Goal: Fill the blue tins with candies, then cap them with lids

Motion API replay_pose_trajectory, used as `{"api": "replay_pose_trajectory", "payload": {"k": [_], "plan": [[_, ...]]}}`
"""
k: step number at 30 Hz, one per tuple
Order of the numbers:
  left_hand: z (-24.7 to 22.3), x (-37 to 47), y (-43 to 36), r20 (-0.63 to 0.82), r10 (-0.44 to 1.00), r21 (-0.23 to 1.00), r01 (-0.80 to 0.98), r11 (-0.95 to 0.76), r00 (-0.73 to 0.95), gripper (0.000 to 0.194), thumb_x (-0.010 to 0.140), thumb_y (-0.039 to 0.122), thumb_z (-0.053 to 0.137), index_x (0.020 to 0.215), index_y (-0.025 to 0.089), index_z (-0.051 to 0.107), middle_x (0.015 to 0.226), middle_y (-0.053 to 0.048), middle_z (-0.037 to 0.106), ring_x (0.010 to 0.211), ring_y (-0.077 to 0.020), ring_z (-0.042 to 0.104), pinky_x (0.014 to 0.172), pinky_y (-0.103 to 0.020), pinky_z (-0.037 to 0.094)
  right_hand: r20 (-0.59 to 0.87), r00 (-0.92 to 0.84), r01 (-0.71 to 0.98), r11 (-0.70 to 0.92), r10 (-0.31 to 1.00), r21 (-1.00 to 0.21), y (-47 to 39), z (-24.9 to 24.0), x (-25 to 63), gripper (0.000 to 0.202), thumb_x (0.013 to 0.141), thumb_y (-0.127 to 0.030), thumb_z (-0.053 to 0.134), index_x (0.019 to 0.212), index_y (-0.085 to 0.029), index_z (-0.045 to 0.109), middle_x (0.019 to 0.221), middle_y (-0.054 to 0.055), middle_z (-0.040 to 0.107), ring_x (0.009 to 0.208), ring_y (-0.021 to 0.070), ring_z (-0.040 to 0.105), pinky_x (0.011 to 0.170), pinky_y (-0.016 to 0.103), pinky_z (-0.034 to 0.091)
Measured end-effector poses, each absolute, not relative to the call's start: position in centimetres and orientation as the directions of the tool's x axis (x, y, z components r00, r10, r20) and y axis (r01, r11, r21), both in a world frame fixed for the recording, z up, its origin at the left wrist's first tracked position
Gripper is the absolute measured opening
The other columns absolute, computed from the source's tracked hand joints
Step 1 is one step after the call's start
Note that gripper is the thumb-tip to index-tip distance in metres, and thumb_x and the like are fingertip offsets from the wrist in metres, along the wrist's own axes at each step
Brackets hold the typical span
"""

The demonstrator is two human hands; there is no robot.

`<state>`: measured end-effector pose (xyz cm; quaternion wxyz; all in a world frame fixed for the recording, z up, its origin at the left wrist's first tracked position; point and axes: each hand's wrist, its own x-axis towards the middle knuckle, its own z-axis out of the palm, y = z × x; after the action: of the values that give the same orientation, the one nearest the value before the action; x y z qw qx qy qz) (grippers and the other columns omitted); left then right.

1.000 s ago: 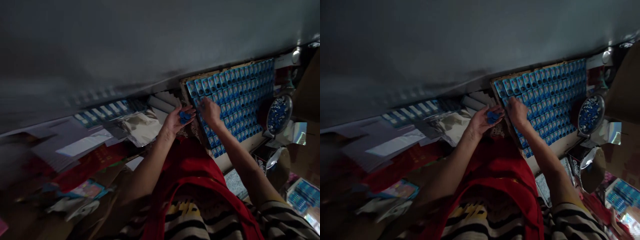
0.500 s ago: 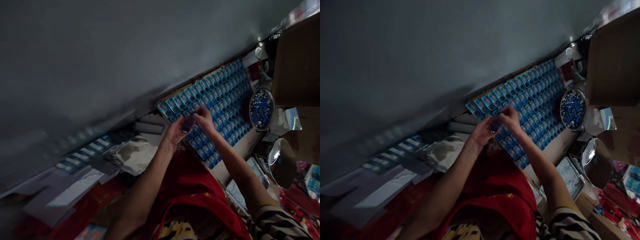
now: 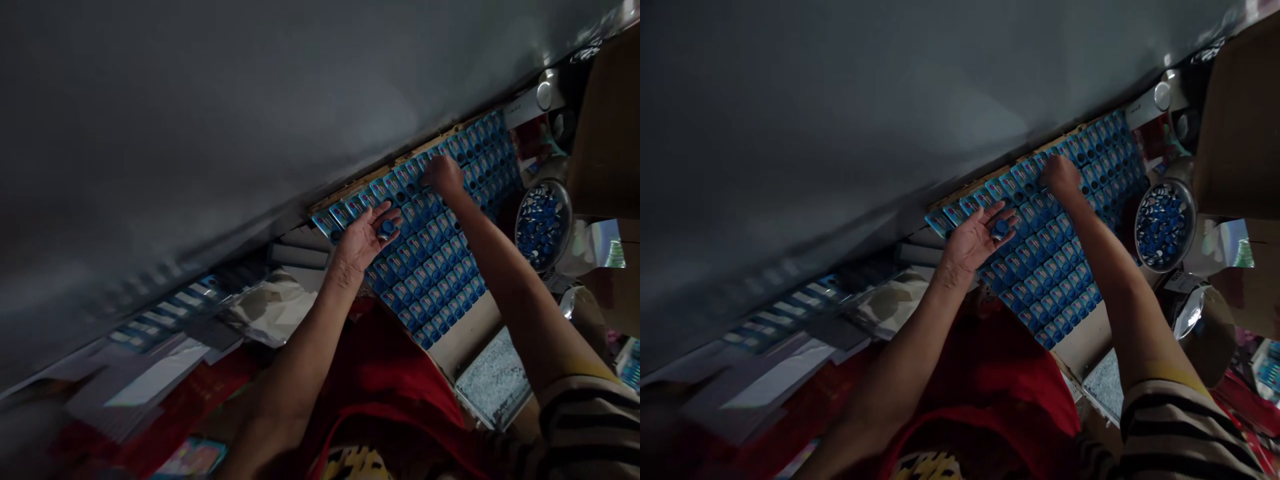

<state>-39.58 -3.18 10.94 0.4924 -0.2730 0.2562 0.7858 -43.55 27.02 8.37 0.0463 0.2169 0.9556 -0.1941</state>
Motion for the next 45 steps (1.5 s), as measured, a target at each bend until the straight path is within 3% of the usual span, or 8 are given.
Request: {"api": "replay_pose_trajectory", "payload": {"k": [5,10,16,24,33,38,42,45], "plan": [[10.7,-40.2,-2.3,-0.671,0.627,0.135,-0.897,-0.421,-0.396,0.042,0.116,0.04,0.049,0.139,0.019,0.076,0.137,-0.013,0.081,0.13,-0.0253,0.078,0.114,-0.041,0.062,-0.255,-0.868,0.489,0.823,0.426,-0.29,28.6,8.0,-44.6,0.06,0.096,-0.08,0.07,0.086,-0.02,0.072,0.092,0.008,0.07,0.11,0.0316,0.077,0.094,0.048,0.062],[11.8,-40.2,-2.6,-0.698,0.613,0.117,-0.903,-0.413,-0.371,0.041,0.116,0.037,0.049,0.139,0.018,0.076,0.129,-0.013,0.084,0.123,-0.0243,0.08,0.114,-0.041,0.062,-0.173,-0.904,0.423,0.874,0.39,-0.239,22.7,12.5,-42.6,0.022,0.096,-0.043,0.079,0.1,-0.022,0.078,0.095,0.009,0.076,0.104,0.031,0.074,0.093,0.043,0.059],[12.3,-39.4,-2.7,-0.716,0.601,0.086,-0.899,-0.429,-0.355,0.035,0.117,0.032,0.049,0.129,0.018,0.079,0.097,-0.006,0.086,0.094,-0.0181,0.082,0.105,-0.036,0.065,-0.293,-0.956,0.182,0.817,0.017,-0.547,14.4,16.3,-35.3,0.021,0.098,-0.02,0.068,0.107,-0.027,0.085,0.106,0.005,0.073,0.094,0.0211,0.071,0.088,0.035,0.057],[12.7,-38.7,-1.9,-0.809,0.515,0.057,-0.909,-0.412,-0.284,0.035,0.117,0.026,0.046,0.105,0.012,0.076,0.086,-0.007,0.082,0.074,-0.0136,0.078,0.078,-0.025,0.066,-0.298,-0.898,0.429,0.49,0.323,-0.759,16.0,13.4,-33.9,0.005,0.084,-0.02,0.07,0.087,-0.023,0.072,0.079,-0.001,0.07,0.075,0.0188,0.069,0.076,0.032,0.057],[12.1,-39.5,-4.0,-0.754,0.538,0.131,-0.889,-0.439,-0.377,0.04,0.111,0.027,0.05,0.143,0.015,0.072,0.13,-0.014,0.084,0.127,-0.0263,0.079,0.113,-0.042,0.065,-0.264,-0.841,0.526,0.828,0.472,-0.194,21.3,11.9,-42.8,0.005,0.084,-0.019,0.077,0.083,-0.023,0.075,0.097,0.007,0.08,0.103,0.0293,0.075,0.096,0.044,0.06],[11.0,-39.5,-4.2,-0.713,0.555,0.129,-0.858,-0.497,-0.429,0.063,0.098,0.005,0.05,0.159,0.017,0.062,0.144,-0.013,0.079,0.141,-0.025,0.073,0.121,-0.04,0.059,-0.283,-0.863,0.492,0.824,0.419,-0.28,23.7,10.0,-45.0,0.029,0.093,-0.049,0.082,0.085,-0.022,0.074,0.093,0.008,0.075,0.106,0.0294,0.075,0.094,0.046,0.061],[11.2,-38.8,-4.2,-0.731,0.521,0.13,-0.84,-0.527,-0.44,0.059,0.098,0.003,0.051,0.155,0.013,0.064,0.142,-0.015,0.079,0.137,-0.0238,0.075,0.124,-0.039,0.057,-0.292,-0.851,0.502,0.84,0.438,-0.204,21.3,12.2,-43.8,0.015,0.095,-0.035,0.079,0.098,-0.021,0.078,0.1,0.01,0.077,0.106,0.0306,0.074,0.098,0.047,0.058],[11.3,-38.1,-4.2,-0.735,0.508,0.14,-0.833,-0.535,-0.45,0.052,0.1,0.005,0.053,0.15,0.012,0.068,0.134,-0.015,0.082,0.132,-0.0236,0.077,0.121,-0.04,0.059,-0.245,-0.895,0.438,0.836,0.373,-0.331,16.9,15.1,-40.6,0.015,0.096,-0.029,0.074,0.107,-0.022,0.081,0.101,0.008,0.077,0.101,0.0273,0.073,0.096,0.043,0.057]]}}
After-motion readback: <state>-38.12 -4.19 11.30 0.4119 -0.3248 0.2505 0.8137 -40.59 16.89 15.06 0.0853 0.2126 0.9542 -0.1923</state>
